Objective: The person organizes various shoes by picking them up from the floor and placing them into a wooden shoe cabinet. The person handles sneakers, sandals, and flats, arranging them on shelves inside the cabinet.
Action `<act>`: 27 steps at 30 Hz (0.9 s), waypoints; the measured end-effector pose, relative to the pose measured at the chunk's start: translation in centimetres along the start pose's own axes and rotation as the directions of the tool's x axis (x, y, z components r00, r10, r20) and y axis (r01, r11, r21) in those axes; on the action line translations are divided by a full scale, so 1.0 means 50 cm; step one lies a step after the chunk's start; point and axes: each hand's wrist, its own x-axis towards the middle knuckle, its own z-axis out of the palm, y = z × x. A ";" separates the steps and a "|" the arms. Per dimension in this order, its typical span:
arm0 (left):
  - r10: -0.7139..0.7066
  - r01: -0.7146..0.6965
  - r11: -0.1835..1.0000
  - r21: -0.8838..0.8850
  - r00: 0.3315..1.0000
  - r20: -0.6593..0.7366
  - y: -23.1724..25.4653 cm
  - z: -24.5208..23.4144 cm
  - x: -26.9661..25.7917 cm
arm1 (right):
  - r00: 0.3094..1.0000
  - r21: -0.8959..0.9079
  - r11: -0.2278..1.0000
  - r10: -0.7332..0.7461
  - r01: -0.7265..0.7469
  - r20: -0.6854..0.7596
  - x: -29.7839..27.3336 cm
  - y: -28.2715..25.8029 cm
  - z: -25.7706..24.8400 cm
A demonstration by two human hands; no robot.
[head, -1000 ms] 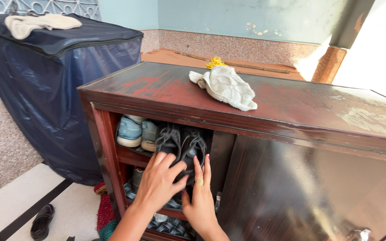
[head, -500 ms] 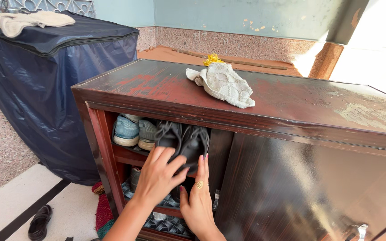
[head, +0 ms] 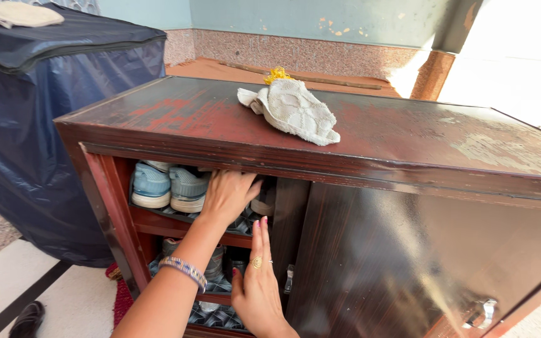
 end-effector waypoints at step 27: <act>-0.265 0.272 0.962 -0.016 0.948 0.176 0.017 0.096 -0.003 | 0.932 -0.217 0.975 -0.119 0.044 -0.344 0.012 0.015 -0.045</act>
